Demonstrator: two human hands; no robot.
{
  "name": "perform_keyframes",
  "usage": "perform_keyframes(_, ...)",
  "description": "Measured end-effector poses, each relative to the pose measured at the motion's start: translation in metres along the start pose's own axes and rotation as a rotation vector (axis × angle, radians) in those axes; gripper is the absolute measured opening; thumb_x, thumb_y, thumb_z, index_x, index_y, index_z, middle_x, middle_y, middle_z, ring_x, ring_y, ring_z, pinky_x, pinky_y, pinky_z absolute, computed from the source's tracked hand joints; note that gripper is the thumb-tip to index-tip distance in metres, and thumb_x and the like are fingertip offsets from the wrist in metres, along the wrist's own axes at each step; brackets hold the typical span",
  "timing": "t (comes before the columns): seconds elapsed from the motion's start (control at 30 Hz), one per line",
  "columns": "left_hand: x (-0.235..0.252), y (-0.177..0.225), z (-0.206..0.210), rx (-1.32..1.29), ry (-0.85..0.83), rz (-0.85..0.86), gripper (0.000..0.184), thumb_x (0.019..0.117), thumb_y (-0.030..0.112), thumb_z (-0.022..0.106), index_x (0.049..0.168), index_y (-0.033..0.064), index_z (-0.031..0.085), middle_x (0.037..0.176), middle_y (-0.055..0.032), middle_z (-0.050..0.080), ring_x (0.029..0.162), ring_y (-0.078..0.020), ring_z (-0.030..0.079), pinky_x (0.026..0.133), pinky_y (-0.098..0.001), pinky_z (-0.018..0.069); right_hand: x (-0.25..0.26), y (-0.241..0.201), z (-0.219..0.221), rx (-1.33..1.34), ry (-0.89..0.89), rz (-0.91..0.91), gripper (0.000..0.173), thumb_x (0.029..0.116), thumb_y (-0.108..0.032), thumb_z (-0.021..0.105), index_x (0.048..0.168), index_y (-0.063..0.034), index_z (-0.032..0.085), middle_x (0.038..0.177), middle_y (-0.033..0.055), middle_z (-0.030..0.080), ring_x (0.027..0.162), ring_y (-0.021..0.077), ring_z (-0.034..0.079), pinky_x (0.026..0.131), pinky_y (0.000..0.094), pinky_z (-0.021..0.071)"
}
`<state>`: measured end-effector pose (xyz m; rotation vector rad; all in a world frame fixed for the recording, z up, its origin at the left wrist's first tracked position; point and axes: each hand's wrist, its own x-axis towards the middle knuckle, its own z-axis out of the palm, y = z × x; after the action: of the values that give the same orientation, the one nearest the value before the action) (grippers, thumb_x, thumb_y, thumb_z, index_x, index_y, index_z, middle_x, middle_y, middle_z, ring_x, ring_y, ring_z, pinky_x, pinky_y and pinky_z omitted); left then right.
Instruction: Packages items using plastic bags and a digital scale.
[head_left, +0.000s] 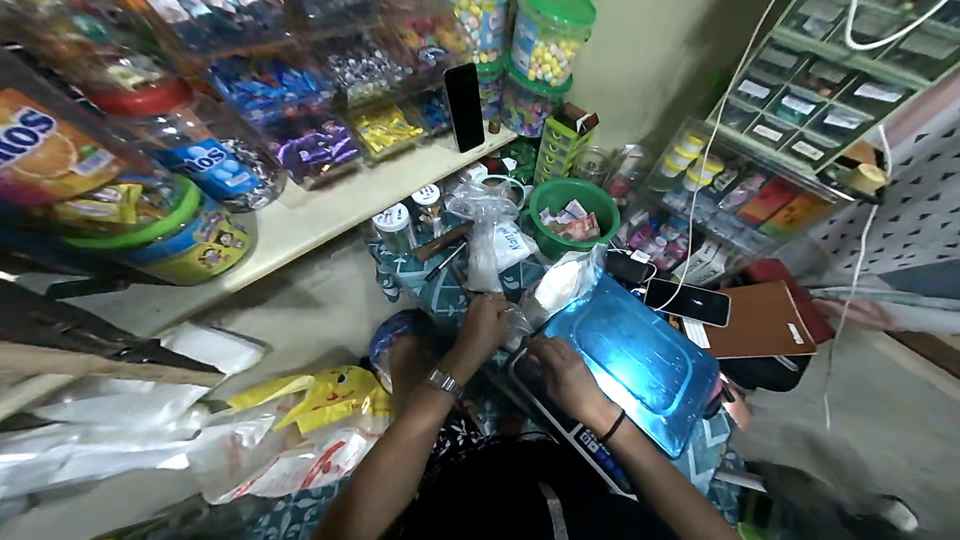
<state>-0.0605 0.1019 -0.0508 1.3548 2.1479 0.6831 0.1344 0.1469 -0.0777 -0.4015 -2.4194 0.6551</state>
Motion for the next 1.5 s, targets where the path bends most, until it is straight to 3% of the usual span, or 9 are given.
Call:
perform_keyframes(0.17, -0.001, -0.001, 0.006, -0.015, -0.004, 0.070, 0.033, 0.1006, 0.004, 0.051, 0.128, -0.0050, 0.067, 0.138, -0.0215, 0.062, 0.131, -0.0375, 0.056, 0.114, -0.0499, 0.0393, 0.004, -0.005, -0.008, 0.081, -0.019, 0.020, 0.023, 0.1006, -0.010, 0.057, 0.111, 0.0031, 0.073, 0.101, 0.0167, 0.075, 0.094, 0.0284, 0.073, 0.089, 0.0363, 0.0590)
perform_keyframes(0.43, -0.005, -0.001, 0.008, -0.050, -0.029, 0.035, 0.039, 0.0978, -0.001, 0.052, 0.135, -0.0007, 0.064, 0.144, -0.0179, 0.059, 0.135, -0.0357, 0.053, 0.114, -0.0495, 0.0399, 0.010, -0.011, -0.011, -0.077, 0.048, 0.029, 0.022, 0.1003, -0.010, 0.057, 0.107, 0.0028, 0.073, 0.100, 0.0160, 0.075, 0.092, 0.0294, 0.074, 0.084, 0.0376, 0.0608)
perform_keyframes(0.73, -0.009, -0.003, 0.013, -0.126, 0.138, 0.024, 0.024, 0.0990, 0.002, 0.052, 0.110, -0.0050, 0.073, 0.122, -0.0219, 0.069, 0.114, -0.0313, 0.066, 0.102, -0.0428, 0.0508, 0.011, -0.009, -0.013, -0.077, 0.055, 0.070, 0.023, 0.1012, -0.012, 0.057, 0.106, 0.0040, 0.073, 0.101, 0.0170, 0.075, 0.095, 0.0301, 0.074, 0.088, 0.0384, 0.0601)
perform_keyframes(0.9, -0.009, 0.005, 0.010, 0.011, 0.057, -0.029, 0.033, 0.1017, 0.000, 0.047, 0.126, -0.0036, 0.069, 0.139, -0.0221, 0.060, 0.134, -0.0383, 0.052, 0.116, -0.0479, 0.0369, 0.010, -0.010, -0.008, -0.094, 0.085, 0.054, 0.023, 0.1007, -0.011, 0.058, 0.108, 0.0038, 0.073, 0.100, 0.0165, 0.075, 0.092, 0.0296, 0.074, 0.086, 0.0379, 0.0606)
perform_keyframes(1.07, -0.009, 0.001, 0.014, 0.004, 0.056, 0.011, 0.033, 0.1017, 0.005, 0.048, 0.126, -0.0010, 0.070, 0.139, -0.0204, 0.061, 0.131, -0.0377, 0.055, 0.112, -0.0491, 0.0407, 0.009, -0.009, -0.010, -0.087, 0.041, 0.049, 0.023, 0.1012, -0.012, 0.057, 0.107, 0.0025, 0.074, 0.101, 0.0155, 0.075, 0.095, 0.0284, 0.074, 0.087, 0.0369, 0.0603)
perform_keyframes(1.17, -0.012, 0.002, 0.008, -0.074, 0.027, 0.023, 0.033, 0.1018, 0.007, 0.052, 0.130, 0.0041, 0.070, 0.147, -0.0222, 0.054, 0.132, -0.0369, 0.054, 0.111, -0.0453, 0.0426, 0.010, -0.009, -0.014, -0.056, 0.073, 0.046, 0.023, 0.1011, -0.011, 0.057, 0.108, 0.0037, 0.074, 0.104, 0.0162, 0.075, 0.098, 0.0292, 0.074, 0.090, 0.0380, 0.0595)
perform_keyframes(1.37, -0.027, -0.019, 0.001, -0.336, 0.237, 0.039, 0.039, 0.1039, 0.020, 0.058, 0.137, 0.0011, 0.062, 0.146, -0.0218, 0.055, 0.125, -0.0305, 0.061, 0.101, -0.0411, 0.0530, 0.011, -0.013, -0.044, 0.065, 0.224, 0.056, 0.028, 0.1029, -0.010, 0.051, 0.105, 0.0057, 0.074, 0.099, 0.0153, 0.076, 0.085, 0.0173, 0.074, 0.082, 0.0286, 0.0605)
perform_keyframes(1.43, -0.036, -0.037, -0.004, -0.325, 0.298, -0.002, 0.040, 0.1057, 0.025, 0.056, 0.136, -0.0007, 0.062, 0.144, -0.0213, 0.057, 0.128, -0.0302, 0.060, 0.106, -0.0427, 0.0499, 0.013, -0.016, -0.066, 0.157, 0.318, 0.034, 0.032, 0.1057, -0.012, 0.047, 0.099, 0.0076, 0.071, 0.101, 0.0155, 0.075, 0.082, 0.0118, 0.073, 0.078, 0.0256, 0.0607)
perform_keyframes(1.5, -0.045, -0.072, -0.005, -0.212, 0.337, -0.066, 0.044, 0.1070, 0.034, 0.052, 0.134, 0.0009, 0.065, 0.142, -0.0196, 0.060, 0.129, -0.0319, 0.060, 0.109, -0.0493, 0.0469, 0.016, -0.019, -0.091, 0.215, 0.415, 0.018, 0.035, 0.1098, -0.018, 0.043, 0.098, 0.0022, 0.069, 0.101, 0.0076, 0.075, 0.084, 0.0063, 0.072, 0.077, 0.0245, 0.0615)
